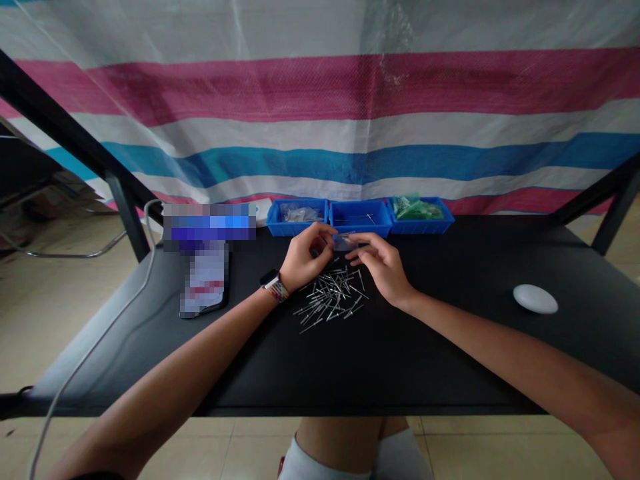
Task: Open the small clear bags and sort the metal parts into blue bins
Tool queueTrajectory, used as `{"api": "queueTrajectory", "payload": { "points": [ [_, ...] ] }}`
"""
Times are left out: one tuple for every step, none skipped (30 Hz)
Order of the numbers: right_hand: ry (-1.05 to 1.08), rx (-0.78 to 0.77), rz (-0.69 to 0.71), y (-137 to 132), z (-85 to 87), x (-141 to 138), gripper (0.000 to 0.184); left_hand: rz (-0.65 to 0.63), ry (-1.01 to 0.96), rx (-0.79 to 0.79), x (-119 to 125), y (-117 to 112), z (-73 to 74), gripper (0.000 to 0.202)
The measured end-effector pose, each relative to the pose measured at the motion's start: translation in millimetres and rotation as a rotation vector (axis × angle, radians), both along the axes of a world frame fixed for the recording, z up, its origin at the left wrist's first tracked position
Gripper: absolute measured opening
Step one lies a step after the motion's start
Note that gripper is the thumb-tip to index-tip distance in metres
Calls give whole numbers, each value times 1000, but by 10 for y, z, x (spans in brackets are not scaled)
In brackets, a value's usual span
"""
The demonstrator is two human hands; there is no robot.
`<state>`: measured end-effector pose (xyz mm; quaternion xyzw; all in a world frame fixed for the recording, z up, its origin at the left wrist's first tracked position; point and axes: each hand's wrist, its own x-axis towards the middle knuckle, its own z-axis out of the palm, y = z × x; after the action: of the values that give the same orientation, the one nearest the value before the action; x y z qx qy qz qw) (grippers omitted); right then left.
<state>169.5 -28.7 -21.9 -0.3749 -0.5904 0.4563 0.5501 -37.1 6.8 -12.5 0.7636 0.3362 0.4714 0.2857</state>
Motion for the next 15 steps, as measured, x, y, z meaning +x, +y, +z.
{"api": "queueTrajectory", "payload": {
  "points": [
    [-1,2,-2,-2,2,0,26,-19,-32,-30,-6,5,-7,27],
    [-3,5,-1,-4,5,1,26,-34,-65,-56,-14,12,-16,26],
    [-5,7,1,-6,8,2,27,-44,-95,-79,-21,20,-26,25],
    [-8,7,1,-8,10,2,27,-46,-118,-99,-27,29,-35,22],
    [-10,6,2,-10,12,3,28,-42,-134,-119,-32,38,-43,20],
    [-13,4,1,-12,13,2,28,-33,-142,-139,-35,46,-48,19],
    [-15,1,1,-13,13,2,29,-22,-139,-158,-36,52,-50,20],
    [-15,-1,0,-13,13,2,29,-12,-130,-174,-36,57,-49,21],
    [-16,-3,2,-14,12,2,29,-6,-113,-189,-35,60,-46,24],
    [-16,-4,4,-14,11,3,29,-2,-97,-197,-32,62,-41,27],
    [-15,-5,6,-15,10,3,30,1,-84,-202,-29,64,-37,29],
    [-16,-6,8,-16,9,5,30,4,-80,-205,-26,66,-35,30],
    [-16,-7,9,-16,8,7,30,6,-84,-207,-23,68,-33,32],
    [-16,-7,9,-17,8,9,30,4,-95,-213,-21,70,-34,35],
    [-16,-9,10,-18,8,10,29,0,-105,-220,-18,73,-36,37]
  ]
}}
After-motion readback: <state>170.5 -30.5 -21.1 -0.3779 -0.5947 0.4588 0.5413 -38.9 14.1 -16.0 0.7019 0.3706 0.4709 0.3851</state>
